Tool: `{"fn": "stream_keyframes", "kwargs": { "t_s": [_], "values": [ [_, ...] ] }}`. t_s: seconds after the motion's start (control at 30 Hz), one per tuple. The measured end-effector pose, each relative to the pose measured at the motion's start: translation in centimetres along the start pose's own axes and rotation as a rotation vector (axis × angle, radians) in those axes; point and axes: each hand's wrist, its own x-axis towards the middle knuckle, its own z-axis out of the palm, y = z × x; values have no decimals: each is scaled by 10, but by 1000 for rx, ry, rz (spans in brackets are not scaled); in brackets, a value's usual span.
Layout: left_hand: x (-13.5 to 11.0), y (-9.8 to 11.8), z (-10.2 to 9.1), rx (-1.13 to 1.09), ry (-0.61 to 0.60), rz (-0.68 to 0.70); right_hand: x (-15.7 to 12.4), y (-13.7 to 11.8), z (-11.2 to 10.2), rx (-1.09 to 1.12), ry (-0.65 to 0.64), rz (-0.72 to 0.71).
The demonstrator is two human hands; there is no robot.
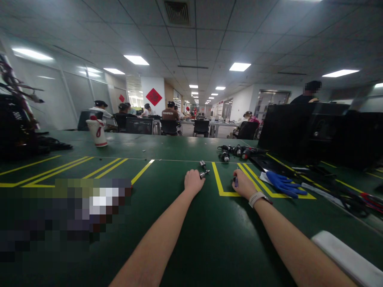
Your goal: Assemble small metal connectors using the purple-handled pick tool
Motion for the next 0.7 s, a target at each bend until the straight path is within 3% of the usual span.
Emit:
{"fn": "stream_keyframes", "kwargs": {
  "t_s": [0.43, 0.7],
  "values": [
    [-30, 25, -6, 36, -119, 362, -7, 2, -6, 134, -51, 17],
    [-35, 32, -5, -40, -201, 450, -5, 4, -3, 202, -33, 31]
  ]
}}
